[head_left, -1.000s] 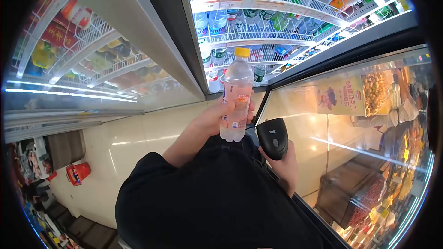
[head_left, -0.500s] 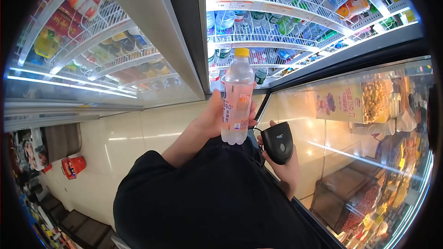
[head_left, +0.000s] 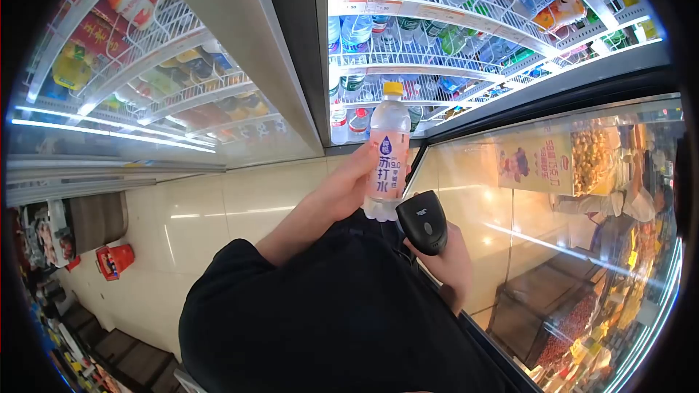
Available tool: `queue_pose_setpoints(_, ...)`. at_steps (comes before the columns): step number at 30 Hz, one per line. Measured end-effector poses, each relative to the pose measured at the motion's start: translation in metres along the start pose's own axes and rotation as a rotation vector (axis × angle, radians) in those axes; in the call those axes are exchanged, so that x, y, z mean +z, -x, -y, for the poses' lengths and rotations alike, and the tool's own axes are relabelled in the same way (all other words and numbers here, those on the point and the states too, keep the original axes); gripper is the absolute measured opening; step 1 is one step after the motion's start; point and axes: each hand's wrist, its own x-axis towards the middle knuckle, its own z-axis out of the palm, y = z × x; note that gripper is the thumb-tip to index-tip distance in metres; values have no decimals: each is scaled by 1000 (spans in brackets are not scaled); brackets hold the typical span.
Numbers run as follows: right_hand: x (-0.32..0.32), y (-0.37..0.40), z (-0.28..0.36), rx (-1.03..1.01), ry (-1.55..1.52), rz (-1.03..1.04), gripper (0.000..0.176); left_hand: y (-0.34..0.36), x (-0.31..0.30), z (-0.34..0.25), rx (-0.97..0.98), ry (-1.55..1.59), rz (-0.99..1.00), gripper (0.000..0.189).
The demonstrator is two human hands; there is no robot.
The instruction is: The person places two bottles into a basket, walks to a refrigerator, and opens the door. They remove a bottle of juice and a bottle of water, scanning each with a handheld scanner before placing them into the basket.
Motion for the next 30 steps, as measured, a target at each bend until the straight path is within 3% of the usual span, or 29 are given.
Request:
queue_pose_setpoints(3, -1, 0, 2, 19, 13, 27, 47, -1, -15, 6, -77, -123, -123, 60)
queue_pose_setpoints(6, 3, -2, 5, -29, -49, -69, 51, -4, -28, 14, -114, -123, -156, 43)
queue_pose_setpoints(9, 3, -1, 4, 9, -85, -85, 56, -2, -26, 17, -187, -81, -282, 61)
queue_pose_setpoints(12, 7, -5, 5, -92, -70, -127, 57, -7, -30, 19, -169, -148, -191, 62)
queue_pose_setpoints(15, 6, -7, 5, -87, -66, -110, 57, -9, -4, 20, -108, -81, -237, 60)
queue_pose_setpoints(18, 10, -3, -9, 34, -198, -114, 55, -11, -9, 14, -208, 64, -42, 60)
queue_pose_setpoints(21, 8, -3, -20, 68, -194, -88, 50, -14, -4, 11, -252, -5, -24, 61)
queue_pose_setpoints(24, 12, -4, -21, 25, -256, -154, 46, -12, -1, 13, -181, -125, -138, 62)
queue_pose_setpoints(27, 11, -7, -27, -72, -114, -132, 47, -14, -34, 15, -199, -200, -94, 65)
queue_pose_setpoints(30, 6, -12, -19, -9, 59, -14, 47, -21, -61, 15, -194, -87, -30, 71)
